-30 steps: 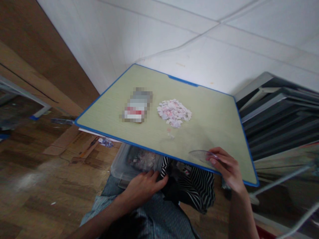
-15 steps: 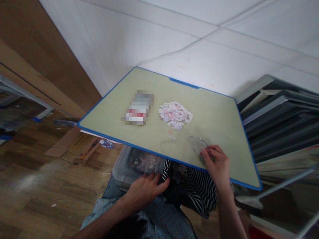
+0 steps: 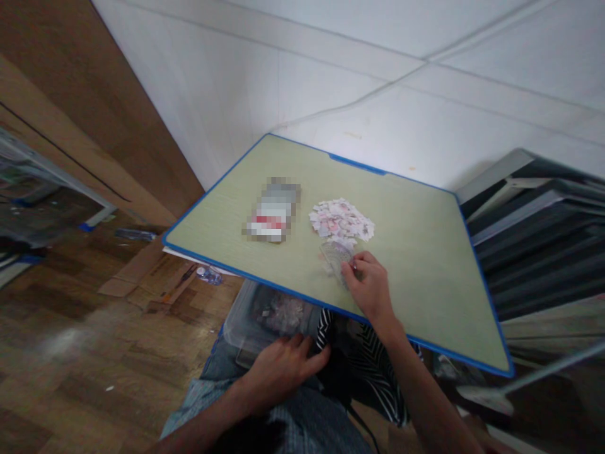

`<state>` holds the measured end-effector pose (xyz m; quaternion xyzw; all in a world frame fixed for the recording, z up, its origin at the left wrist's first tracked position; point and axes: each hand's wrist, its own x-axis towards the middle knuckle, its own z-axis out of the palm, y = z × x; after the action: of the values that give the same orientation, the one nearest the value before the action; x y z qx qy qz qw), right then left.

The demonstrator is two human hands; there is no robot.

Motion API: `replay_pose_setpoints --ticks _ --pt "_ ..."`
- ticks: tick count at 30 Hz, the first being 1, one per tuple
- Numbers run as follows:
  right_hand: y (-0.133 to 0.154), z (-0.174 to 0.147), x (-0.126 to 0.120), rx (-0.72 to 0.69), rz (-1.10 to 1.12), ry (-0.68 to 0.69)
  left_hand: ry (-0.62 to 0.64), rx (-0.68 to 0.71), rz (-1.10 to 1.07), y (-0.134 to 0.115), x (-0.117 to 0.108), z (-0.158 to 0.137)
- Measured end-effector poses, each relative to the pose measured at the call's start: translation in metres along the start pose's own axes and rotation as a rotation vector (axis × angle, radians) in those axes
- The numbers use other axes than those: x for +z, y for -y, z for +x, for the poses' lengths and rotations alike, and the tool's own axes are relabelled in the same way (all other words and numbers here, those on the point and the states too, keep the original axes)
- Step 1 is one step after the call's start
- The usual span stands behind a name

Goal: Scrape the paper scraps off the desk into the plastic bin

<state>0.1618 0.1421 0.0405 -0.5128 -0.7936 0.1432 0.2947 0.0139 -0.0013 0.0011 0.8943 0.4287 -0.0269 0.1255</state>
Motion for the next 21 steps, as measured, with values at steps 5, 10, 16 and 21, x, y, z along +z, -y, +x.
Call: replay_pose_setpoints --ticks 5,10,16,21 --pt "0.020 0.004 0.013 -0.058 0.093 0.093 0.006 0.006 0.009 0.000 0.001 0.001" --pt "0.042 0.002 0.024 -0.141 0.148 0.216 -0.028 0.004 0.009 0.000 0.002 0.000" --pt "0.050 0.004 0.024 -0.202 0.184 0.343 -0.040 0.000 0.007 0.000 0.002 -0.001" --pt "0.051 0.008 0.021 -0.236 0.179 0.420 -0.053 -0.001 0.007 -0.001 0.002 0.001"
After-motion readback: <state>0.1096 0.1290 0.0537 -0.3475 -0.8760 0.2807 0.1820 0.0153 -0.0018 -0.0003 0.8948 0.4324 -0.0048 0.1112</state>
